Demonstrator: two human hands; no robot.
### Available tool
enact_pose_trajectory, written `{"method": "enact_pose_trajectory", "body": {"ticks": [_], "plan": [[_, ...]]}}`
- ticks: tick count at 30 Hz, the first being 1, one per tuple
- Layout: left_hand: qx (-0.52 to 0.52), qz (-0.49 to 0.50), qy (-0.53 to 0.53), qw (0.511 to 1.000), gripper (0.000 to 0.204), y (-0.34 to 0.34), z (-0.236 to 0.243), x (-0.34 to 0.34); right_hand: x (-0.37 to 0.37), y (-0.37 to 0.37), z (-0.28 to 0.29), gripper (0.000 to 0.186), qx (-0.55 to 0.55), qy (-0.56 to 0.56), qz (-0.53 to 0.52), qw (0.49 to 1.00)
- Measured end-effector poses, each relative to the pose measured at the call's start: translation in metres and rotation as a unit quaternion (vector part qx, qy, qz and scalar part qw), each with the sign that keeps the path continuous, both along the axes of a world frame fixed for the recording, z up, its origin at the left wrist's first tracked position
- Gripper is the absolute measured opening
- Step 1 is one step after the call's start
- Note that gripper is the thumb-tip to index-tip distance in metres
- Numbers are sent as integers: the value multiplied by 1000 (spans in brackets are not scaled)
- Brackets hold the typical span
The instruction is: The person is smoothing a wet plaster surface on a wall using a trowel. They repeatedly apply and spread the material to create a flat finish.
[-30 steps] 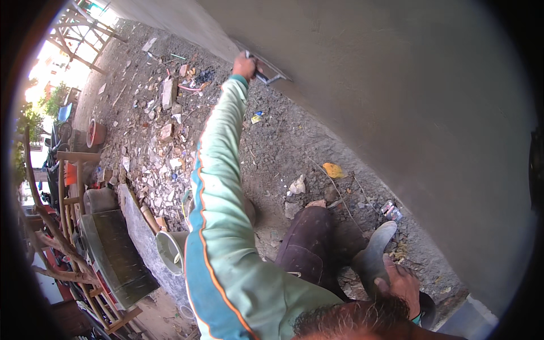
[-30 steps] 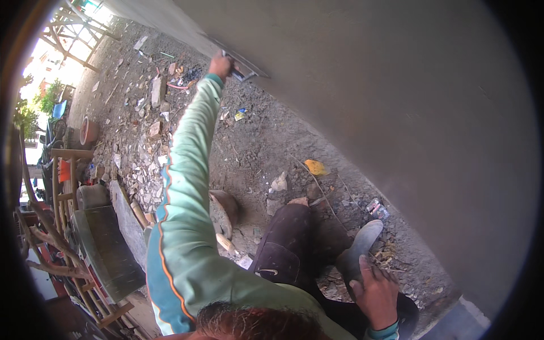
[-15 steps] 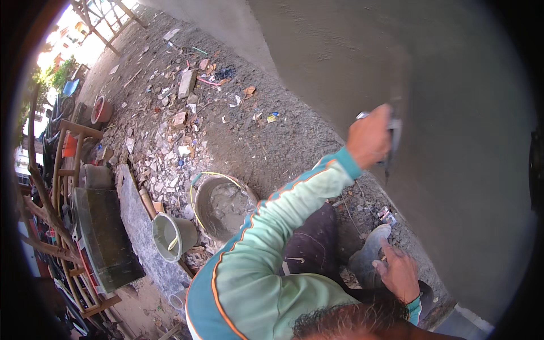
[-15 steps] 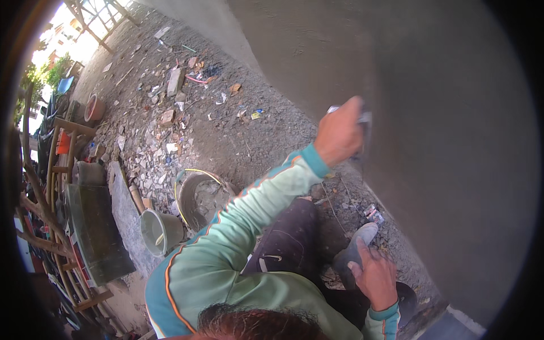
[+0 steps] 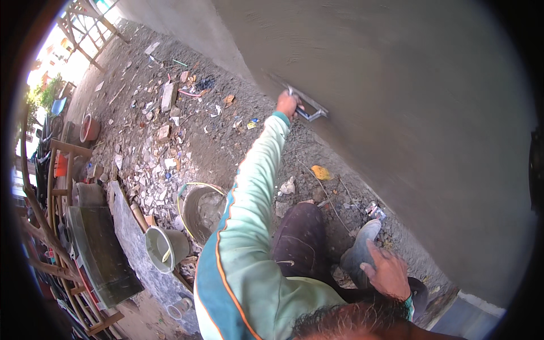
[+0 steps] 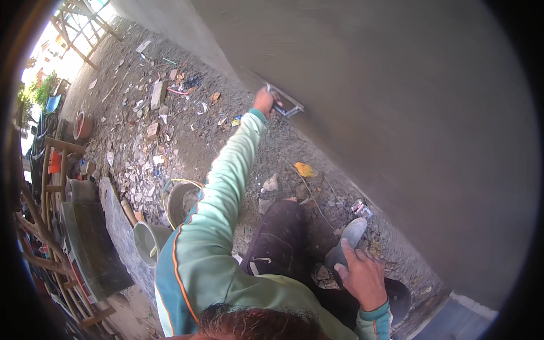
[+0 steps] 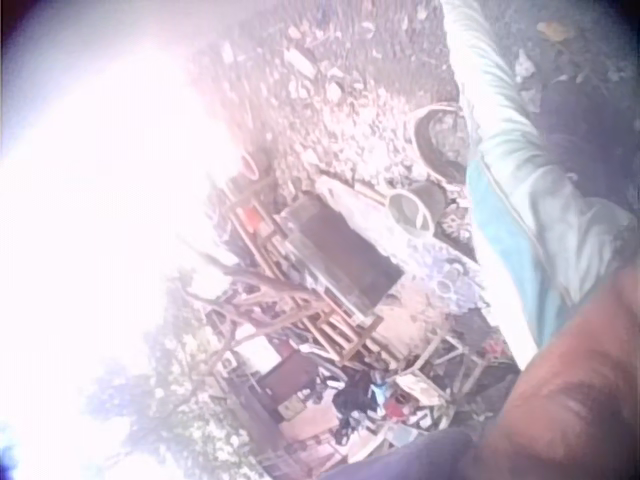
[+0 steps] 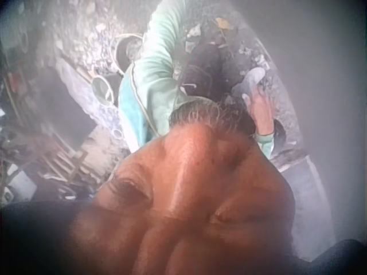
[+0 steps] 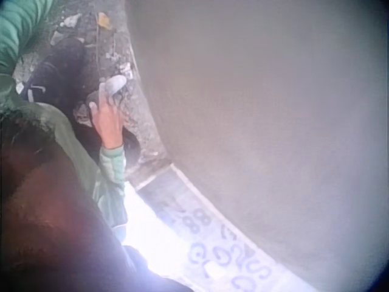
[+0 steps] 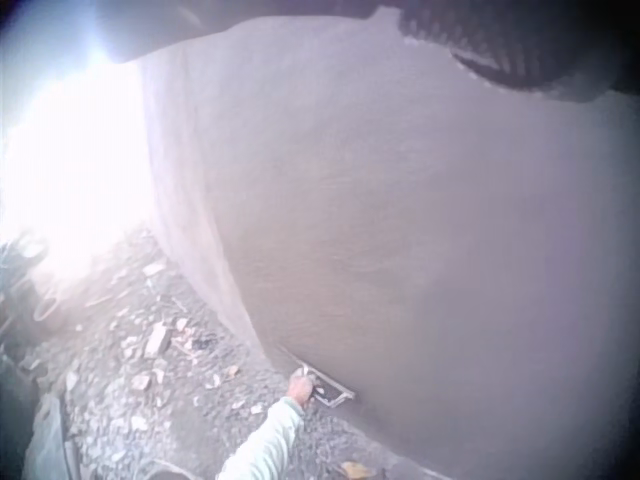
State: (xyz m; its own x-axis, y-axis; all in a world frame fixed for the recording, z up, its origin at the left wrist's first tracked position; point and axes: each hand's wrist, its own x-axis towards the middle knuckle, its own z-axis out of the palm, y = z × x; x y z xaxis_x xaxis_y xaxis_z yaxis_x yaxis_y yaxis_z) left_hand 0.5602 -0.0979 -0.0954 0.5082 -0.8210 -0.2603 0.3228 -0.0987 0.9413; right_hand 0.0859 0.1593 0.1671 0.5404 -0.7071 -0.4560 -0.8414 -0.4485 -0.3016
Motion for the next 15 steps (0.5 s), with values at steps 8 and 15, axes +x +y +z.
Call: {"method": "enact_pose_trajectory", "body": {"ticks": [8, 15], "plan": [[-133, 73, -630, 762, 18, 43, 317, -170, 15, 15, 13, 65, -59, -49, 97, 992], [-212, -174, -434, 858, 26, 138, 246, -293, 24, 13, 25, 60, -56, -50, 90, 993]]}}
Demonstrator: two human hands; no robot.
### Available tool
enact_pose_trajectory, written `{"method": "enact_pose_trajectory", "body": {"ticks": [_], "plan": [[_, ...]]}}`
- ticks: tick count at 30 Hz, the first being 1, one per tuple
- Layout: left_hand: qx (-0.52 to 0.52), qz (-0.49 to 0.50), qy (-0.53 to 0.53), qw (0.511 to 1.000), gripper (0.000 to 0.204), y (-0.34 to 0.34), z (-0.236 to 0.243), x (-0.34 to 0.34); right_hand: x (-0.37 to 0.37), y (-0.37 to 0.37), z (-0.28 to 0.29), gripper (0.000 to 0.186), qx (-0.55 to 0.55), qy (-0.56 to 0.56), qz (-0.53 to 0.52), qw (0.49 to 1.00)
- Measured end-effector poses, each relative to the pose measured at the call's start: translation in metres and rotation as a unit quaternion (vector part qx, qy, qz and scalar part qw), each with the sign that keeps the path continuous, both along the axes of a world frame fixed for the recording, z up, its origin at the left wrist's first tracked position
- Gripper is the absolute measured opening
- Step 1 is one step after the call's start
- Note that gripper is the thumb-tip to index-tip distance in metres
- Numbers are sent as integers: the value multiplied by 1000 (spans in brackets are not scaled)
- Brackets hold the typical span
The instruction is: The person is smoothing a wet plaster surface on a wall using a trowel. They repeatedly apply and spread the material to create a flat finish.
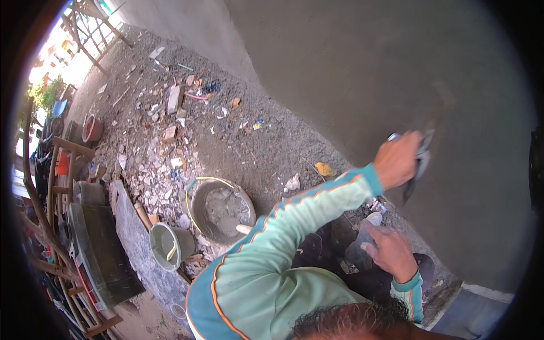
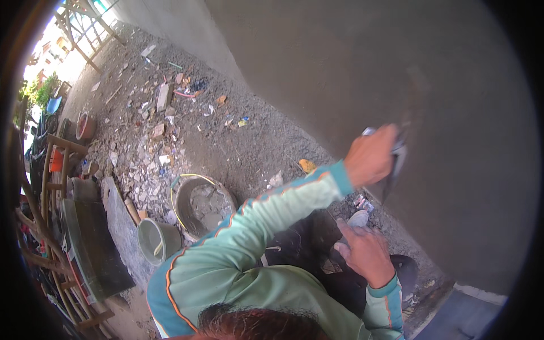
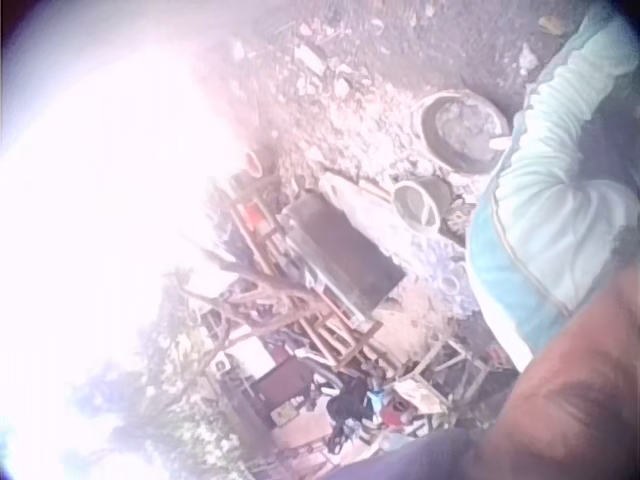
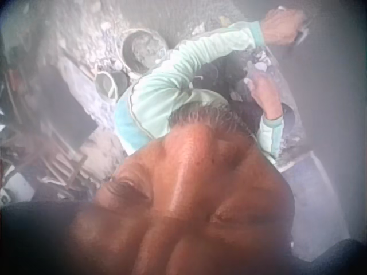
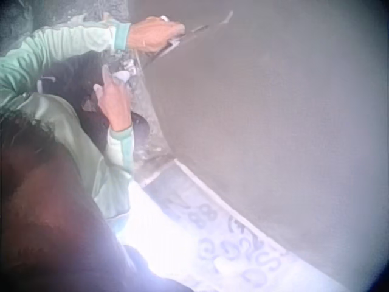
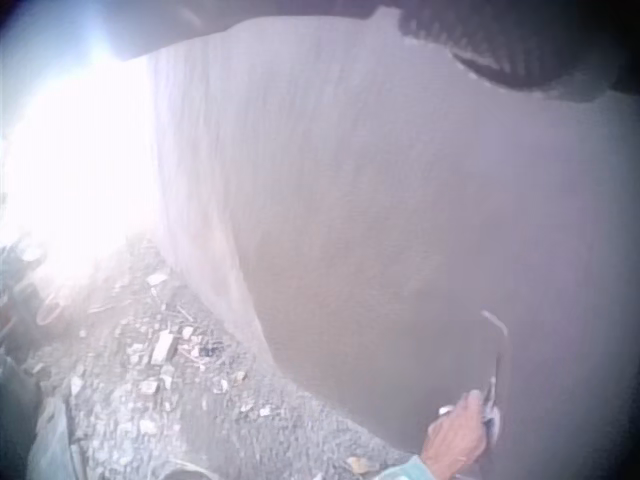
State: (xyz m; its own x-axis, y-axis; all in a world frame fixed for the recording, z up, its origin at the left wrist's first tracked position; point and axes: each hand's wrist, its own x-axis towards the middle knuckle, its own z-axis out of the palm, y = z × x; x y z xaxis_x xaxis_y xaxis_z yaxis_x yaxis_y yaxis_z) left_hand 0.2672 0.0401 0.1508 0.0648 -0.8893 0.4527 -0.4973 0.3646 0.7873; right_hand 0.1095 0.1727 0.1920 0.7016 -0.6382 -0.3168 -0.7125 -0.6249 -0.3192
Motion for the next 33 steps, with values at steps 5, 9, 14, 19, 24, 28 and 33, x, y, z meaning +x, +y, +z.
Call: {"method": "enact_pose_trajectory", "body": {"ticks": [5, 9, 14, 19, 24, 28, 33], "plan": [[107, 86, 89, 986, 26, 25, -123, 81, -28, 0, 12, 55, 8, -100, -122, 987], [36, 221, 9, 975, 21, -8, -123, 236, -89, -1, -1, 58, -136, -107, -238, 956], [-37, 321, -15, 946, 38, -95, -90, 452, -154, 25, 8, 53, -58, -73, -389, 917], [32, 410, -174, 895, 37, -141, -35, 549, -184, 47, -9, 49, -11, -246, -509, 825], [113, 464, -222, 850, 32, -174, -13, 583, -180, 49, -20, 48, -92, -203, -511, 830], [130, 392, -235, 880, 32, -184, -13, 569, -159, 47, -40, 44, -165, -5, -430, 887], [43, 360, -267, 893, 26, -163, -4, 482, -176, 51, -62, 39, -172, 115, -407, 889]]}}
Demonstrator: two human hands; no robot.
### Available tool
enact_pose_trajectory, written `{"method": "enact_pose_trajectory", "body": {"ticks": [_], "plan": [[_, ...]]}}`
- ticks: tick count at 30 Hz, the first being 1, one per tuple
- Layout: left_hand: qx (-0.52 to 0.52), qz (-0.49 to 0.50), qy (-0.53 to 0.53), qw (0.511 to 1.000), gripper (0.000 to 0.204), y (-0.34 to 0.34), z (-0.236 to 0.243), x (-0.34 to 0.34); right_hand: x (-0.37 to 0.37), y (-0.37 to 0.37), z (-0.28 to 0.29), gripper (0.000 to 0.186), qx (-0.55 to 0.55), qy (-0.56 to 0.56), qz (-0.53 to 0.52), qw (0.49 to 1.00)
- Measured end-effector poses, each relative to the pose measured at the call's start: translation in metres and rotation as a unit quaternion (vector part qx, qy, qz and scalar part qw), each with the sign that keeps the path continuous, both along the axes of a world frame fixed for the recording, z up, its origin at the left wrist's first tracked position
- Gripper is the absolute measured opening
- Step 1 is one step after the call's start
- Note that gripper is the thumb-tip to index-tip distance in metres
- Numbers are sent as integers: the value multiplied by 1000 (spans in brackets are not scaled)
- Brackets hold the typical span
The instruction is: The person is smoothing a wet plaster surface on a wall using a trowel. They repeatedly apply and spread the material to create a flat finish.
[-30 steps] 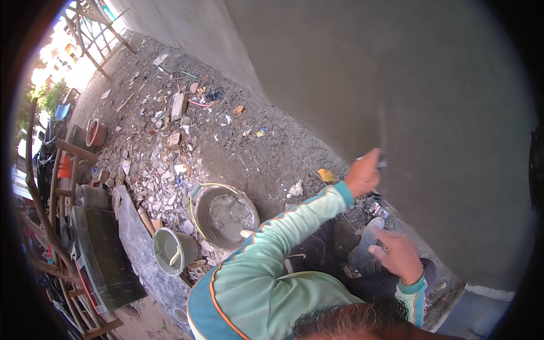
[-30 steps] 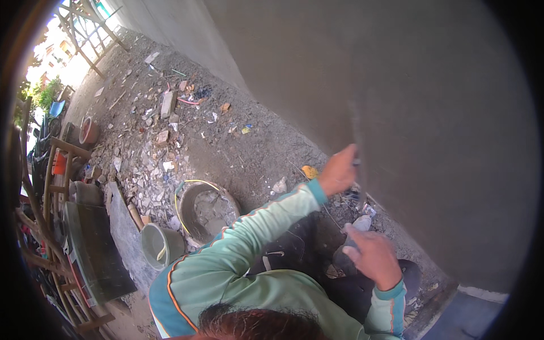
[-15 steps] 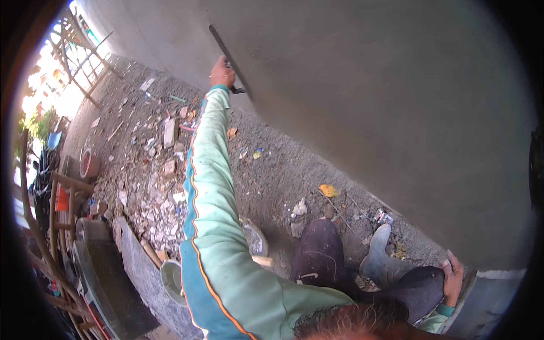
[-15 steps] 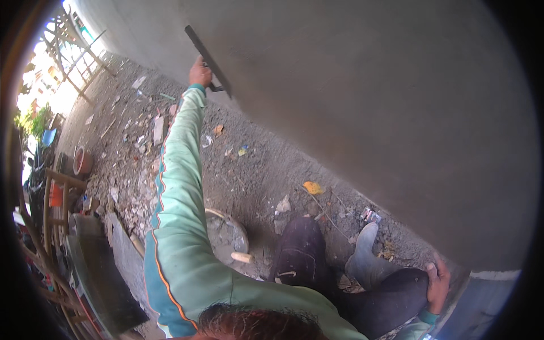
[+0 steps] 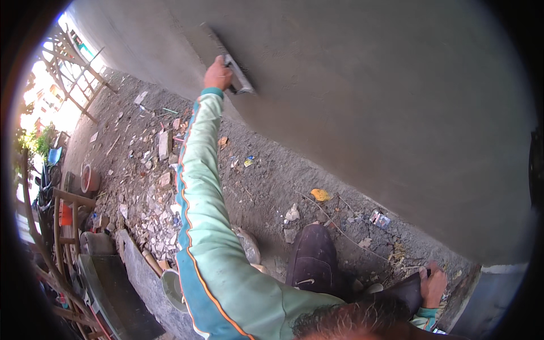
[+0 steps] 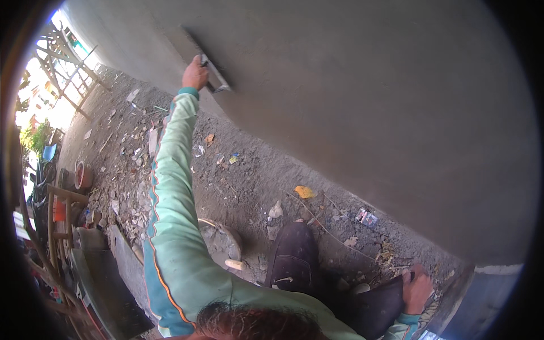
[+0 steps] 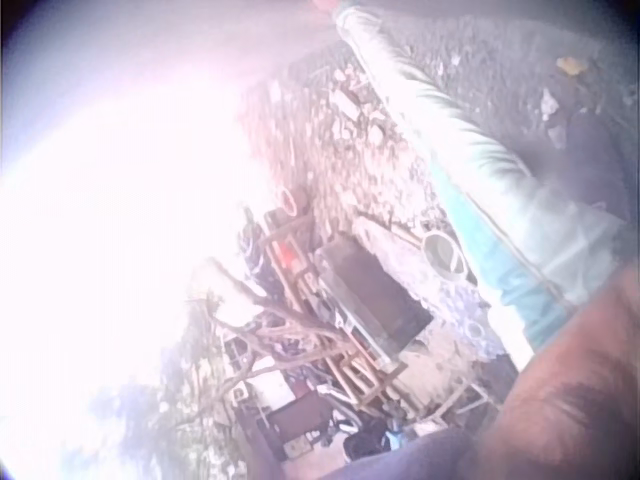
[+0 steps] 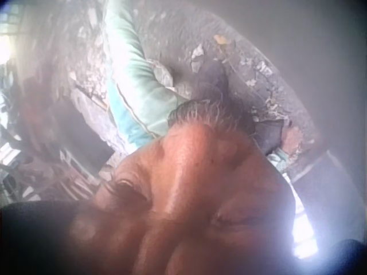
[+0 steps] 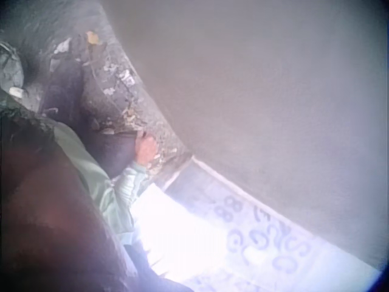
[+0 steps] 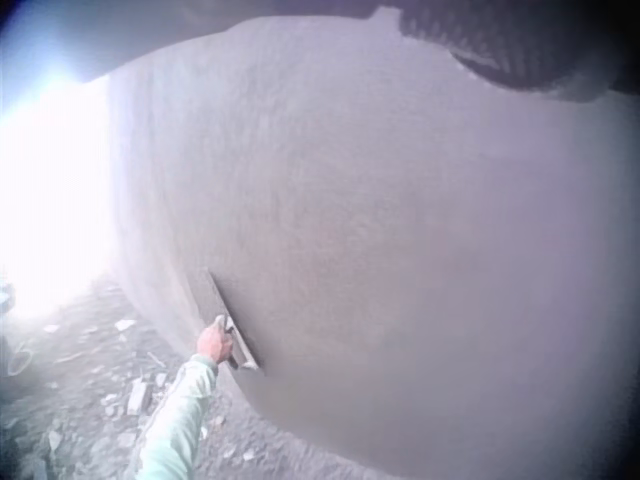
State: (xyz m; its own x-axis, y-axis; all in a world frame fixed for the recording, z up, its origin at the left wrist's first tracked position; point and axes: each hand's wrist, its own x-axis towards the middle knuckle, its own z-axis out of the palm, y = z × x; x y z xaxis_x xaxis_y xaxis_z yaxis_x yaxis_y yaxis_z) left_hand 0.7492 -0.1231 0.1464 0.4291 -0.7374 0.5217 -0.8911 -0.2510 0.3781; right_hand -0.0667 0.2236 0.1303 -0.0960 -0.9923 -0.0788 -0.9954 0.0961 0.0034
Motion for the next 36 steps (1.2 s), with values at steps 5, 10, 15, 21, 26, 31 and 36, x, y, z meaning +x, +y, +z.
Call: {"method": "enact_pose_trajectory", "body": {"ticks": [5, 10, 15, 21, 26, 31, 36], "plan": [[-11, -51, -51, 997, 18, 26, 32, -140, -11, -10, -13, 45, 15, 18, 2, 1000], [-6, -84, -34, 996, 18, 54, 53, -265, -32, -11, -19, 48, 22, -30, 21, 999], [-39, -124, -100, 986, 18, 85, 46, -451, -57, -5, -27, 49, -21, -101, 33, 994], [-50, -254, 18, 966, 28, 147, 1, -649, -69, 0, -39, 43, -103, -207, 87, 969], [122, -355, 306, 875, 41, 217, -89, -713, -40, 12, -51, 51, -333, -206, 290, 873], [172, -329, 556, 744, 48, 274, -85, -702, -4, 10, -38, 64, -339, -180, 277, 881], [183, -336, 593, 708, 52, 317, -40, -667, 10, -13, -48, 60, -307, -301, 284, 857]]}}
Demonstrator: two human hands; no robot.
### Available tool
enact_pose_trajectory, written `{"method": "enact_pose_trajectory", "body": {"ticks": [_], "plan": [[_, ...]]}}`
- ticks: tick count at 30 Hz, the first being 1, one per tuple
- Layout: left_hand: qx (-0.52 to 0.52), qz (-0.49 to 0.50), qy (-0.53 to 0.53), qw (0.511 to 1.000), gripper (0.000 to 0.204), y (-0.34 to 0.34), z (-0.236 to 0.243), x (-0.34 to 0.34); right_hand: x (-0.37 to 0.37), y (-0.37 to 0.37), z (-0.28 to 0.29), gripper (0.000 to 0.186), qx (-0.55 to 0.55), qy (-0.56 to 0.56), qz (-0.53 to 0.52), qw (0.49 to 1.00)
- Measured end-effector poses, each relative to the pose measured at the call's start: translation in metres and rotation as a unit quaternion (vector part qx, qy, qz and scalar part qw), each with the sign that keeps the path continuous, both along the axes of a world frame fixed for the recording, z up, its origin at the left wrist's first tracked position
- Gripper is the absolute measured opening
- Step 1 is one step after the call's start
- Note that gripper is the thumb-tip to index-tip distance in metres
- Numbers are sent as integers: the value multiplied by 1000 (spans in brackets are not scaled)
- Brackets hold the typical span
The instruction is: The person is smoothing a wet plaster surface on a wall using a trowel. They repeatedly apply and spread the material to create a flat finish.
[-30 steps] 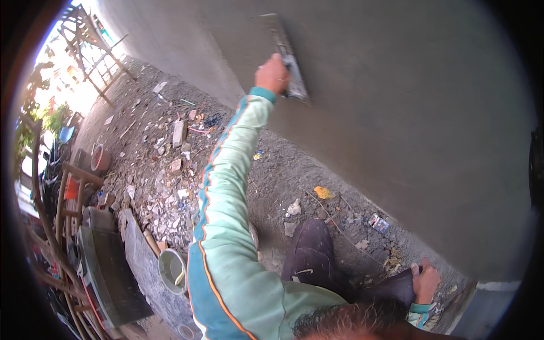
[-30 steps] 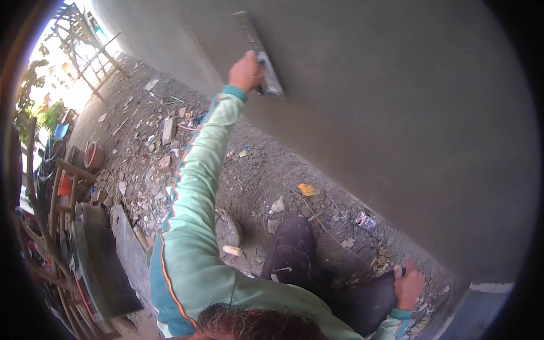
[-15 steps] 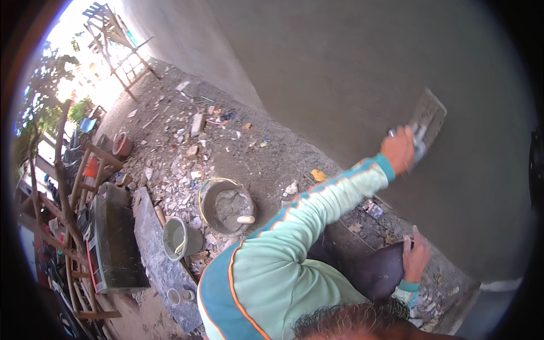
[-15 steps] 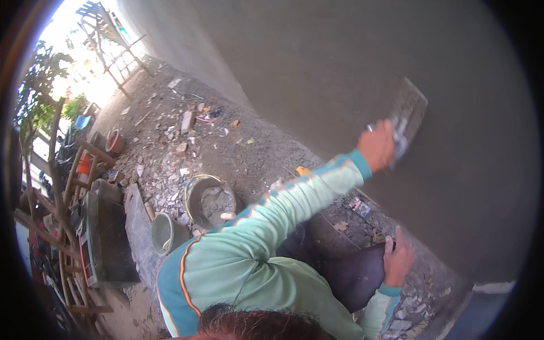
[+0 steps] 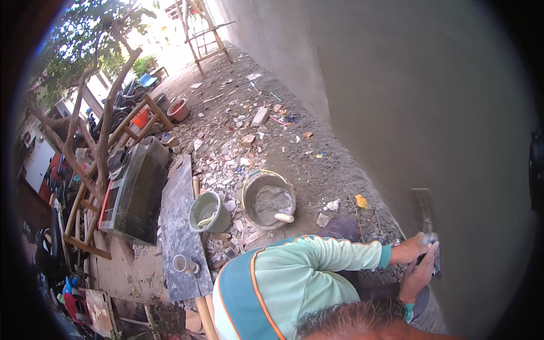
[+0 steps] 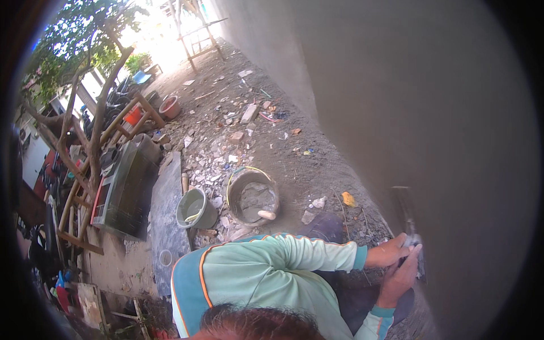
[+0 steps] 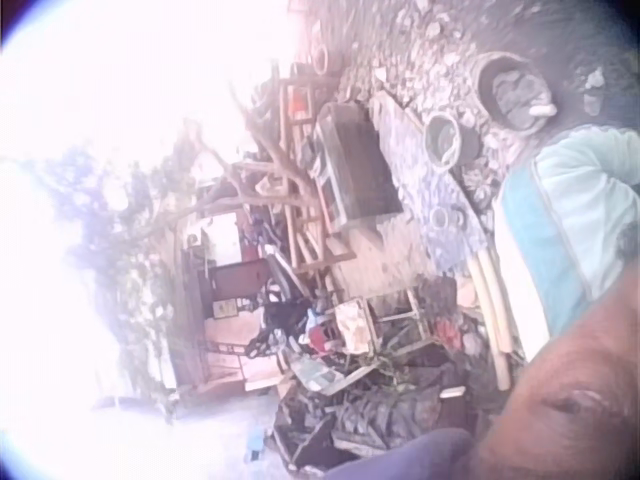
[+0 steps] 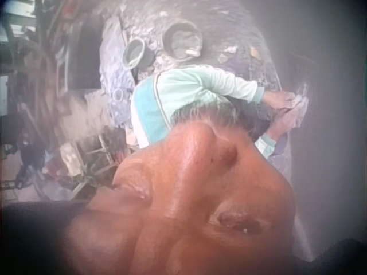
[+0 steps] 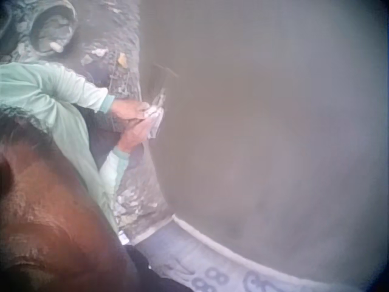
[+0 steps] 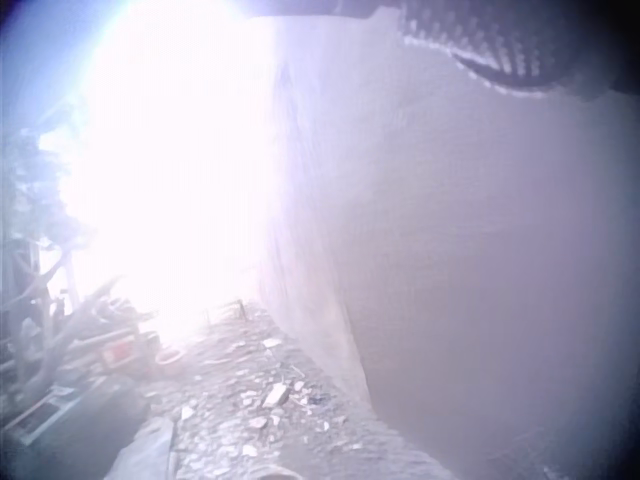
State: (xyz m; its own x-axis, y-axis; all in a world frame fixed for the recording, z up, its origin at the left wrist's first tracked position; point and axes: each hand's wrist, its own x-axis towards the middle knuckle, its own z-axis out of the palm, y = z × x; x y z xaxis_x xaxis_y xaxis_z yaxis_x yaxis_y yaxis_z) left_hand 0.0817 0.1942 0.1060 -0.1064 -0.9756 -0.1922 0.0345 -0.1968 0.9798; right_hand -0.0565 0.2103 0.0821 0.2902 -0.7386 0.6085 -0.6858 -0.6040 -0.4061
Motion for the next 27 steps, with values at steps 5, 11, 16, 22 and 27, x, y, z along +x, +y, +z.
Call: {"method": "enact_pose_trajectory", "body": {"ticks": [5, 11, 16, 22, 27], "plan": [[-214, -22, -129, 968, 68, 63, -30, 53, 16, -28, 17, 48, -8, -110, -8, 994], [-100, 96, -433, 891, 76, 127, -127, 142, -41, -87, 75, 41, -68, -336, -144, 928], [55, 83, -545, 833, 86, 155, -174, 167, -47, -113, 164, 35, -106, -550, -110, 821], [127, 12, -546, 828, 93, 91, -170, 179, -94, -174, 197, 39, -97, -513, -124, 844], [206, 213, -226, 928, 77, 64, -244, 239, 14, -188, 177, 44, -89, -383, -128, 911]]}}
